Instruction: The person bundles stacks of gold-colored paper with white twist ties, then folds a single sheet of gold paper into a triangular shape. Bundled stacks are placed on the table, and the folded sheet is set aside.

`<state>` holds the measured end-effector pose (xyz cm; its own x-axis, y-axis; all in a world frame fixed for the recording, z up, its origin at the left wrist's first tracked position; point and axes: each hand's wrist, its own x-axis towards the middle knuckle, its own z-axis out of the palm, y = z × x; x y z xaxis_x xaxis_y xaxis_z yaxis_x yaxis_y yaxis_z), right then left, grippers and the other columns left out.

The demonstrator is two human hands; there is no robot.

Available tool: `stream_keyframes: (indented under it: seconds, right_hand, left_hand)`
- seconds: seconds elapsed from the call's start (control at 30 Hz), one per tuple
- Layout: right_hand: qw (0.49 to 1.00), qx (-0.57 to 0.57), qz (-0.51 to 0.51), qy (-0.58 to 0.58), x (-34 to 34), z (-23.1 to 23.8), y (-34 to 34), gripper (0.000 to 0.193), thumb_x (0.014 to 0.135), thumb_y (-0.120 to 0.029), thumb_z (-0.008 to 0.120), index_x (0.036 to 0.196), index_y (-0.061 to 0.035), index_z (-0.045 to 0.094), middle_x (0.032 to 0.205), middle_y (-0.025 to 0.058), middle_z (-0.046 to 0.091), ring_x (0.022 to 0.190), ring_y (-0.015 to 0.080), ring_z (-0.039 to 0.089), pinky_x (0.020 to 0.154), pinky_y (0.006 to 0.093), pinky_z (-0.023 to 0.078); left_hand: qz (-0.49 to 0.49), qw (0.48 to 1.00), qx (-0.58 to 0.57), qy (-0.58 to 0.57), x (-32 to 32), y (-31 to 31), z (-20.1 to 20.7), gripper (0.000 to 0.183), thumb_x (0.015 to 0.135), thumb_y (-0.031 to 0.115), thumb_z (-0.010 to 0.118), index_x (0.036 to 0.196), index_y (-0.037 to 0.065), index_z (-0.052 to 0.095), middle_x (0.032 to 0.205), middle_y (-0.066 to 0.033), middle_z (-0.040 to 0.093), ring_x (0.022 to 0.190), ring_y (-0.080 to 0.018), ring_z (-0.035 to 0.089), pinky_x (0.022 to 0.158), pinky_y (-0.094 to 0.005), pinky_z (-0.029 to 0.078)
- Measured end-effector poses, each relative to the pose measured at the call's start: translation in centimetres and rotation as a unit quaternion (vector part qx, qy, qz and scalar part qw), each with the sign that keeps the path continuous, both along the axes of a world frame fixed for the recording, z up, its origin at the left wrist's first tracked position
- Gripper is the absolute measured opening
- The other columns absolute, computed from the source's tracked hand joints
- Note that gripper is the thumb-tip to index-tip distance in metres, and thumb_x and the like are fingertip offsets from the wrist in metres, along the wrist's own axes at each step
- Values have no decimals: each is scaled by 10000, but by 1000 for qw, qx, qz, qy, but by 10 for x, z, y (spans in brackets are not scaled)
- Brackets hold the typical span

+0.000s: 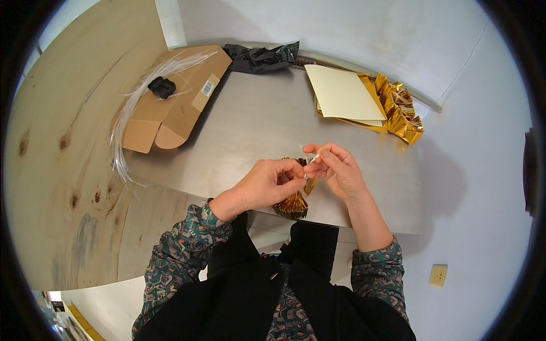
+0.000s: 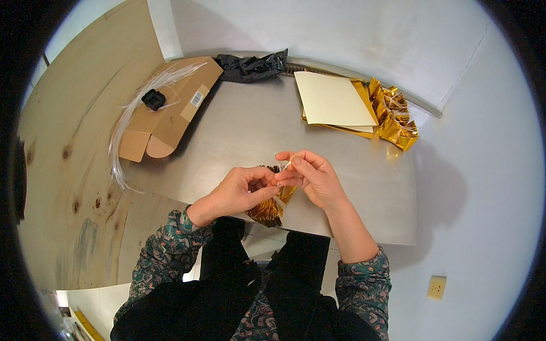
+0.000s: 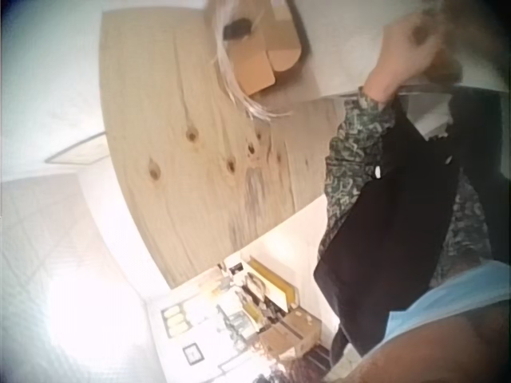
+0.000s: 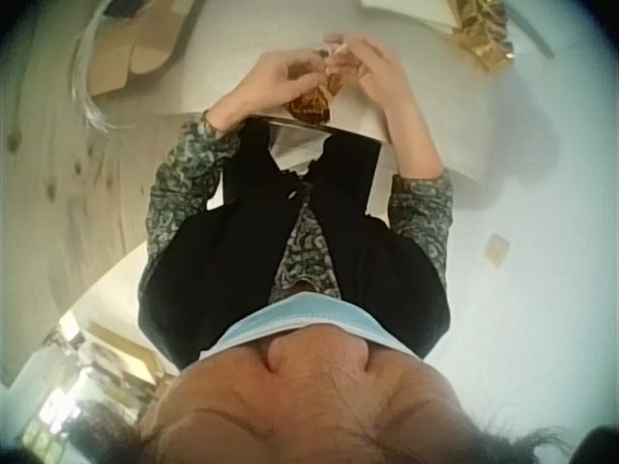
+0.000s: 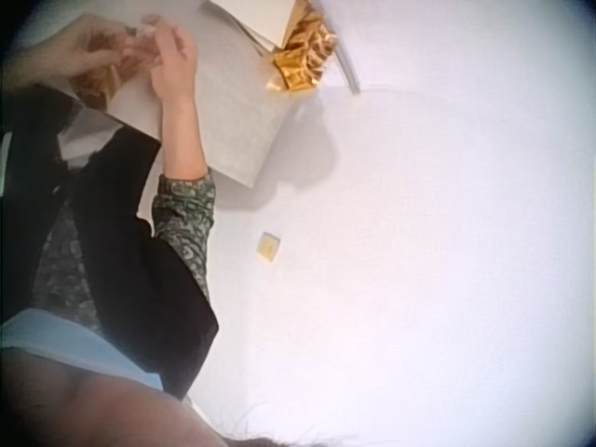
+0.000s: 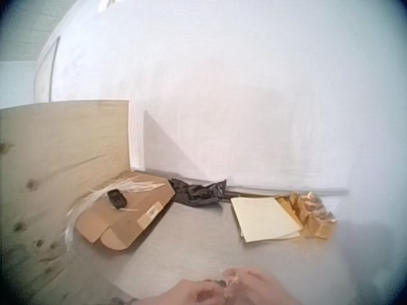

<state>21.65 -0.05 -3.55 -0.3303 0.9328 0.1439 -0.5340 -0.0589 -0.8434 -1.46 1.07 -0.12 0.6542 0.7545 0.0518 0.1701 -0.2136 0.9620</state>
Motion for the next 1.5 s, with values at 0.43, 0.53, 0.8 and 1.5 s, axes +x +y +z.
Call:
stream_keyframes:
  seconds: [0.43,0.53,0.8,1.5]
  right_hand:
    - [964,86,-136,-211,-17,-8,-24,177,1029,-94,653,1189,-31,614,951,22,663,680,71,617,580,227,480]
    - [963,76,-116,-233,-26,-9,-24,184,1030,-141,683,1173,-37,631,915,8,665,700,56,615,591,221,490]
    - [978,66,-118,-158,-20,-14,-16,145,1052,-169,665,1107,-35,673,956,7,689,793,54,617,696,212,507]
    - [873,271,-107,-391,-16,-11,-18,110,989,-101,683,1074,-33,667,1048,80,691,954,159,636,899,308,516]
  left_hand:
    - [66,997,-17,-44,-2,5,-14,138,1032,144,671,1005,11,691,830,5,693,764,-49,610,708,-236,514]
    - [65,997,-1,-45,-2,5,-15,124,1031,136,673,1010,15,692,843,6,698,792,-48,622,736,-232,524]
    - [17,997,-48,-56,-8,12,-19,77,1039,97,663,1034,22,680,950,-10,726,895,-73,668,832,-241,542]
    - [77,985,133,77,-3,15,0,115,826,79,741,923,74,679,832,-56,720,779,-201,701,723,-326,550]
